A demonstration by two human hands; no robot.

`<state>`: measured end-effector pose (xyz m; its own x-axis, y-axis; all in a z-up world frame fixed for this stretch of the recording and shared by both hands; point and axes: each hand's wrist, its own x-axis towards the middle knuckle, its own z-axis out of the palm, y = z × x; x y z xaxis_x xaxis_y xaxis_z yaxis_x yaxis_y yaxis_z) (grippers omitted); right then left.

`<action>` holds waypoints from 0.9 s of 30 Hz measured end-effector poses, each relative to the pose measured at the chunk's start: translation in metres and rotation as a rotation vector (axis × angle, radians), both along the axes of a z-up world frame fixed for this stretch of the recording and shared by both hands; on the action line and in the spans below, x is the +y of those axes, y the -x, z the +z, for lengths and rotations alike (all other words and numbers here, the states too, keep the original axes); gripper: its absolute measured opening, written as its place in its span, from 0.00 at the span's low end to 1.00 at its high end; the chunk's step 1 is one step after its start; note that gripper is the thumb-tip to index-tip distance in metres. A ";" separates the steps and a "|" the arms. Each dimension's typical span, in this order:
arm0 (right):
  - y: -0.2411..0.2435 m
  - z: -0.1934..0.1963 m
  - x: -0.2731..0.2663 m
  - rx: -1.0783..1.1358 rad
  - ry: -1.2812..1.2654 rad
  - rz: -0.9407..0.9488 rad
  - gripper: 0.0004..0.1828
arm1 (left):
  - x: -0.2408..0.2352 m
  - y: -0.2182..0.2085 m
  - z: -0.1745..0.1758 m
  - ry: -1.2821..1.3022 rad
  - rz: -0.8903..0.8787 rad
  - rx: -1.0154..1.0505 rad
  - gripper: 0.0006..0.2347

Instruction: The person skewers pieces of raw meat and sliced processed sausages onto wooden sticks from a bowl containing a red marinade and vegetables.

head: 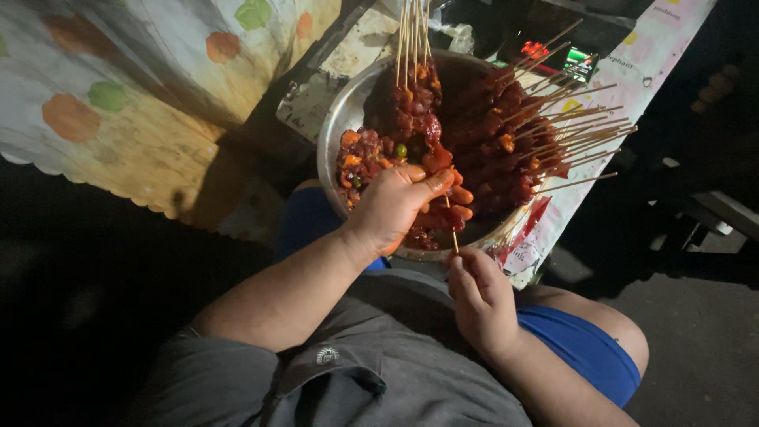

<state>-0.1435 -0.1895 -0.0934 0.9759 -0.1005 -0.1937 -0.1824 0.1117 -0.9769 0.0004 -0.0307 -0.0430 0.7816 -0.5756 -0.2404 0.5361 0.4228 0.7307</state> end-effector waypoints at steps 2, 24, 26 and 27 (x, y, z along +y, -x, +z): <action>0.000 0.000 0.000 0.014 -0.026 -0.010 0.09 | 0.000 0.001 -0.003 0.009 -0.022 -0.033 0.13; 0.004 0.009 -0.001 -0.035 0.271 0.028 0.08 | -0.001 -0.001 0.011 -0.043 0.157 -0.105 0.14; 0.004 0.008 0.000 -0.040 0.316 0.019 0.08 | 0.000 -0.002 0.010 -0.057 0.151 -0.082 0.14; 0.001 0.007 0.001 -0.030 0.239 0.006 0.08 | 0.001 -0.002 0.009 -0.073 0.145 -0.059 0.13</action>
